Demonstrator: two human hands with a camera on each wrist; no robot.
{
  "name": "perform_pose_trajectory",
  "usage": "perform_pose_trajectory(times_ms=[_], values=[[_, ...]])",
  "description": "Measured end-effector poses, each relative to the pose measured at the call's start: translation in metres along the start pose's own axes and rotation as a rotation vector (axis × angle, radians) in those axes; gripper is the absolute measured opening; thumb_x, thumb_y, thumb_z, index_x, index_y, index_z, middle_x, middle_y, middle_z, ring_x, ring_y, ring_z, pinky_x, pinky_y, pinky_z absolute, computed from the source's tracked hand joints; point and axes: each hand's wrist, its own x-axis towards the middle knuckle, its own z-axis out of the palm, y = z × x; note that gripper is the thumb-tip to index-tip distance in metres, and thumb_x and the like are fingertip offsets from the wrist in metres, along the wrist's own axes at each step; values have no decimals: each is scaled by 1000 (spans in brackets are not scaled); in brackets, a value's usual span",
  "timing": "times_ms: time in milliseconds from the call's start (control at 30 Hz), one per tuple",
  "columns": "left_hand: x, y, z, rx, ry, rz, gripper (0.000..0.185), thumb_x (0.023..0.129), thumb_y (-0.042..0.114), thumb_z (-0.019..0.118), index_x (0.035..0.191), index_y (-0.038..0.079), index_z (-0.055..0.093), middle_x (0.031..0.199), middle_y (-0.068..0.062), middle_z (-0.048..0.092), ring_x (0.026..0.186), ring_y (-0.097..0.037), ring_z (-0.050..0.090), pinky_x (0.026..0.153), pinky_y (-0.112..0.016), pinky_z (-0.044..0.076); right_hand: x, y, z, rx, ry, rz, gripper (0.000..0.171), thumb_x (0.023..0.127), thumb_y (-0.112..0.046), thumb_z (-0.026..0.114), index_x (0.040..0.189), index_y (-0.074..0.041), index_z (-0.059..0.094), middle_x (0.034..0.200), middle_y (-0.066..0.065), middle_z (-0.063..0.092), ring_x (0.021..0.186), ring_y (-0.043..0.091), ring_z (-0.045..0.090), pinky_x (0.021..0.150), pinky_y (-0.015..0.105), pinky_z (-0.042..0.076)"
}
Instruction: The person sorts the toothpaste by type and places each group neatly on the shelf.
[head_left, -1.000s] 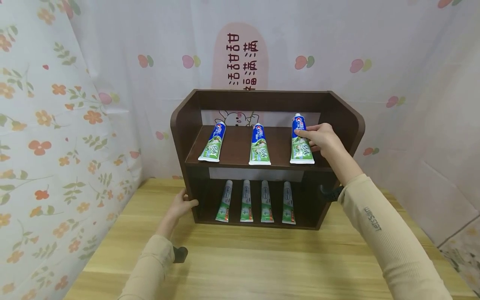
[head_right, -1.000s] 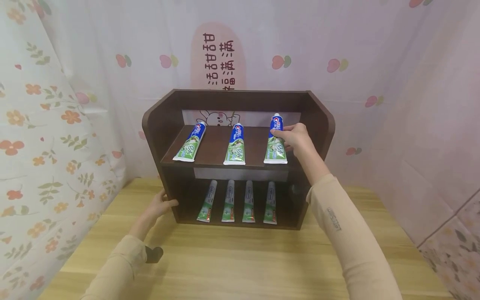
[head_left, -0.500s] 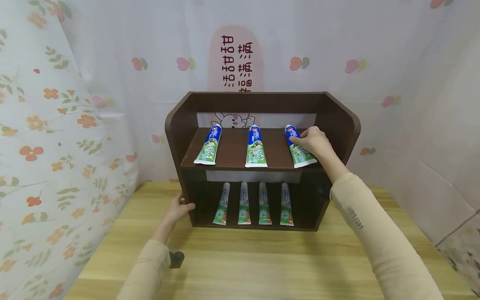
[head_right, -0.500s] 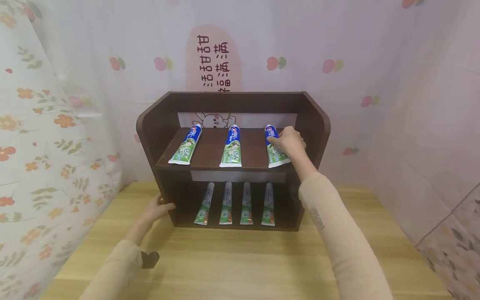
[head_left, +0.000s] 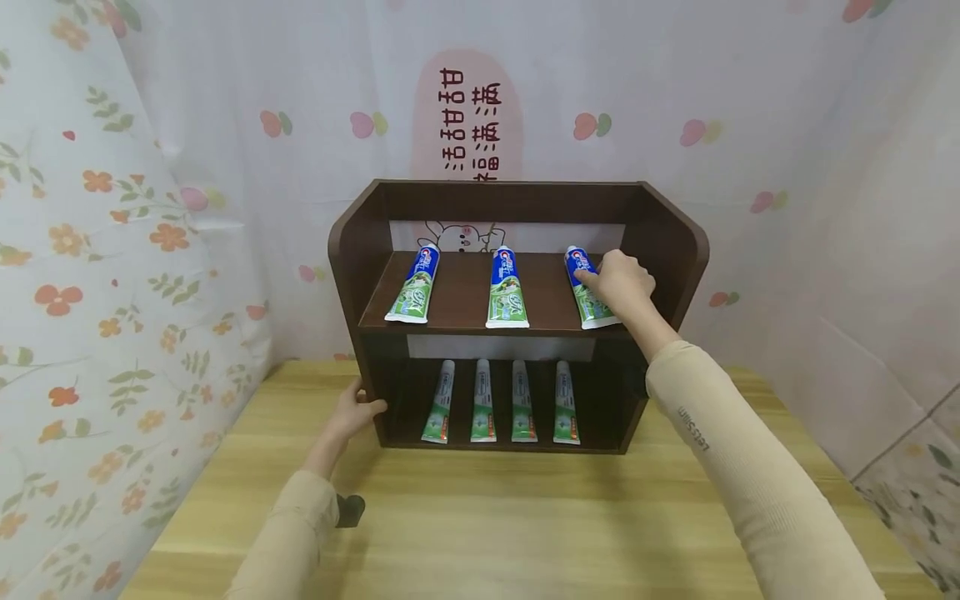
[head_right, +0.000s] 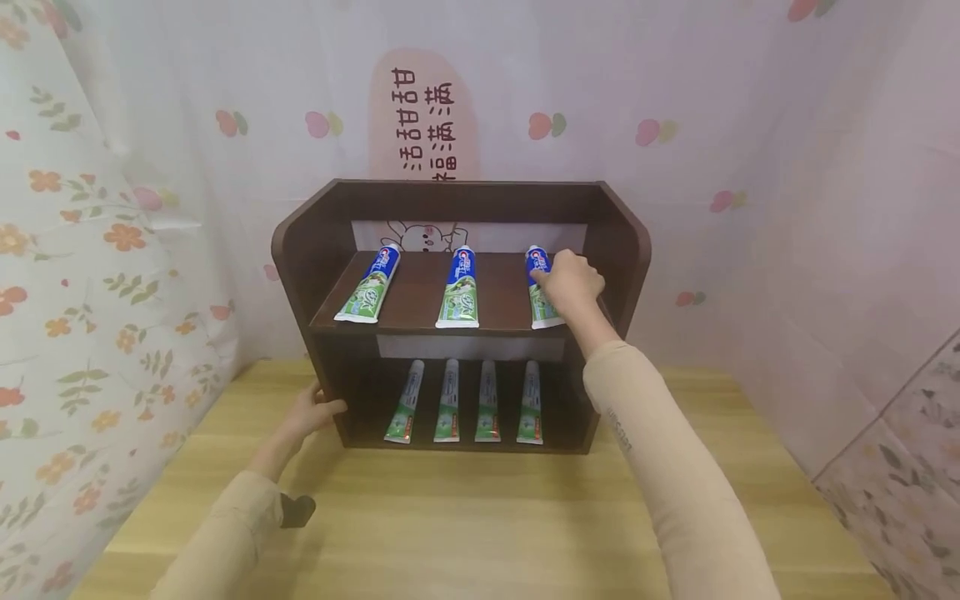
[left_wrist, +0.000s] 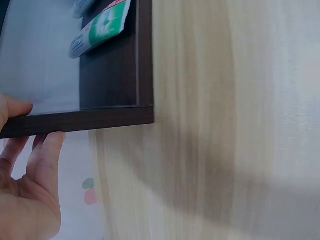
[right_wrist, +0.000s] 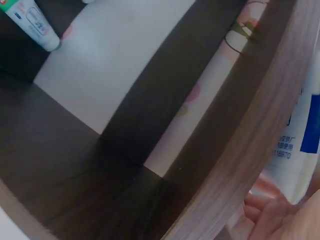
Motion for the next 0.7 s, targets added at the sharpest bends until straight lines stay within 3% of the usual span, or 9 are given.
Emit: perform_pose_trajectory(times_ms=[100,267,467,600,700], values=[[7,2,3,45,24,22,58,88,12,51,138,-3,27,125,-30,45,110,-41,51,90,-46,48,1,1,0,29,46,-17,52,89,-39,52,112,7,56,92,20,60,76,29,55,68,38,45],[12,4,9,216,76,61,60,87,16,52,137,-8,28,124,-33,46,110,-44,50,87,-49,48,-1,8,-1,77,58,-43,54,90,-35,51,126,5,46,115,26,54,92,34,53,82,47,45],[8,3,13,313,97,78,50,87,16,52,123,-16,38,118,-35,50,107,-44,52,86,-49,48,-16,14,3,140,174,-156,47,91,-28,51,125,4,46,119,27,49,99,36,50,84,51,45],[1,6,14,345,124,79,37,86,17,55,105,-14,48,92,-25,58,79,-30,57,69,-36,51,-33,16,7,178,279,-252,43,91,-28,51,120,3,50,112,23,51,97,34,51,79,51,47],[-8,7,15,361,102,74,27,86,17,55,90,-9,49,65,-8,49,54,-16,44,48,-24,40,-49,19,13,203,356,-319,40,90,-26,53,117,3,53,110,22,50,97,34,48,75,50,46]])
